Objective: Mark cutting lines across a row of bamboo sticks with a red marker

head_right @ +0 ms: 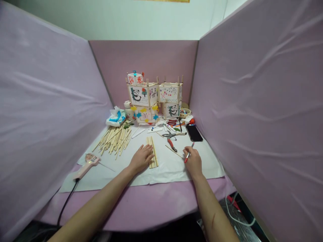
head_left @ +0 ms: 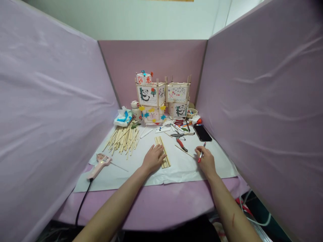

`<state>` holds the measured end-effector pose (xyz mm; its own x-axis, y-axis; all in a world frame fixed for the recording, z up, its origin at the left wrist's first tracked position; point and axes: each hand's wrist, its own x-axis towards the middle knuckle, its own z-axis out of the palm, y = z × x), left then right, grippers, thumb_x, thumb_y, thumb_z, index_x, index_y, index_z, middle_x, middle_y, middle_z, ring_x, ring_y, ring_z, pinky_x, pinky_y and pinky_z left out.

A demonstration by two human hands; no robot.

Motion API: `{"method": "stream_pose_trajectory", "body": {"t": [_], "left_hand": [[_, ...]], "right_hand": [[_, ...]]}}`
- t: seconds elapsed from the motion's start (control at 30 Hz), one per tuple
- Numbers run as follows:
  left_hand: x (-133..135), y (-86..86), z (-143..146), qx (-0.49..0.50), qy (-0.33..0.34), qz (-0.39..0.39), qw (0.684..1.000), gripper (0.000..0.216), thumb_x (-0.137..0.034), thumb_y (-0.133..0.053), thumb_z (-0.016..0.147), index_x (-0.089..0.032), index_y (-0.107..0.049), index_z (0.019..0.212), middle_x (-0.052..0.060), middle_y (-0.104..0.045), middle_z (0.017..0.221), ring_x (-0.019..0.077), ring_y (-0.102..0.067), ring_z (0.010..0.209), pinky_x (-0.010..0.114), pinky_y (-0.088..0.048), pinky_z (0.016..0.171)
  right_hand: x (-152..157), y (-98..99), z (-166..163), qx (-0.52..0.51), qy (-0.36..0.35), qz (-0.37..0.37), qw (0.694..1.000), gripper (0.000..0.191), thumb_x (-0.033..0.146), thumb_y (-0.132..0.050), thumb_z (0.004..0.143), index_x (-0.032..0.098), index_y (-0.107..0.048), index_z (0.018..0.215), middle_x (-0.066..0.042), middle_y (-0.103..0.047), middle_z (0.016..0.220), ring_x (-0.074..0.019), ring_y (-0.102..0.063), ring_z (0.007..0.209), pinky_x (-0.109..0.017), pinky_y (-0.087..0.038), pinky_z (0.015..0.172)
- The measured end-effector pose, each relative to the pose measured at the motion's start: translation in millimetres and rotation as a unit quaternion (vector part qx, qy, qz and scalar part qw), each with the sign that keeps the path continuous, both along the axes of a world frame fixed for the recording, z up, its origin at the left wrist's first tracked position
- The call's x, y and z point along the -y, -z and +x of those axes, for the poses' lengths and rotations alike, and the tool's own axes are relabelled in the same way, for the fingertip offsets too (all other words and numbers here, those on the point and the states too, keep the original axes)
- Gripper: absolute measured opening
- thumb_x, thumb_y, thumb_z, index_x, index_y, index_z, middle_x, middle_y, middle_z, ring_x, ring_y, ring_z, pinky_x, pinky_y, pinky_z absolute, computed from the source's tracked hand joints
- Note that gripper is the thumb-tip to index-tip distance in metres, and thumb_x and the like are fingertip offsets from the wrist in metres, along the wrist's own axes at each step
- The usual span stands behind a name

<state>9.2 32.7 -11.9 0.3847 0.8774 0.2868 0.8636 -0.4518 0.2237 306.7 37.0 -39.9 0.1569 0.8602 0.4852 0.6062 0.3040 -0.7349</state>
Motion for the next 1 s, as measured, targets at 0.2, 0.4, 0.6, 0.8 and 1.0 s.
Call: {"method": "stream_pose_trajectory", "body": {"t": [0.2,0.4,0.6,0.8,1.0], "left_hand": [[36.3,0.5,14.6,0.062,-0.004,-0.027,0.998,0.044,-0.035,-0.049,0.102,-0.013,-0.059,0.139,0.012,-0.056,0.148,0.026,-0.044,0.145,0.051,-0.023,0.125],[40.0,2.4,13.6,0.079,0.001,-0.032,0.996,0.034,-0.032,-0.048,0.102,-0.018,-0.065,0.128,0.011,-0.063,0.141,0.0262,-0.049,0.141,0.054,-0.025,0.123],[39.4,7.7,12.9,0.089,0.017,-0.021,0.996,0.03,-0.031,-0.048,0.101,-0.021,-0.067,0.122,0.008,-0.067,0.135,0.0257,-0.051,0.138,0.054,-0.026,0.122],[41.4,5.7,12.7,0.058,0.031,-0.032,0.997,0.041,-0.037,-0.05,0.101,-0.021,-0.06,0.137,0.01,-0.057,0.147,0.0261,-0.045,0.144,0.051,-0.024,0.124],[28.4,4.3,15.6,-0.017,0.079,-0.044,0.996,0.069,-0.055,-0.055,0.097,-0.019,-0.041,0.155,0.012,-0.032,0.164,0.0302,-0.024,0.154,0.052,-0.017,0.125]], "right_hand": [[5.8,8.1,-1.8,0.075,-0.058,-0.032,0.995,0.002,0.023,-0.063,0.079,0.024,-0.063,0.082,-0.003,-0.065,0.077,-0.0215,-0.057,0.075,-0.033,-0.04,0.075],[6.1,8.0,-5.5,0.063,-0.046,-0.019,0.997,0.007,0.03,-0.058,0.085,0.023,-0.058,0.081,-0.002,-0.067,0.079,-0.0196,-0.059,0.073,-0.03,-0.043,0.071],[-7.3,6.8,15.5,0.035,0.148,-0.01,0.988,0.011,0.033,-0.05,0.09,0.022,-0.053,0.09,-0.007,-0.064,0.084,-0.0239,-0.056,0.08,-0.034,-0.038,0.075],[-14.3,-0.3,18.4,0.075,0.173,-0.043,0.981,0.005,0.024,-0.057,0.084,0.021,-0.056,0.088,-0.008,-0.062,0.079,-0.0268,-0.055,0.085,-0.035,-0.033,0.075],[-19.4,-15.5,-41.1,0.111,0.006,-0.022,0.994,0.01,0.03,-0.055,0.091,0.022,-0.06,0.095,-0.008,-0.068,0.091,-0.024,-0.059,0.085,-0.033,-0.039,0.077]]}}
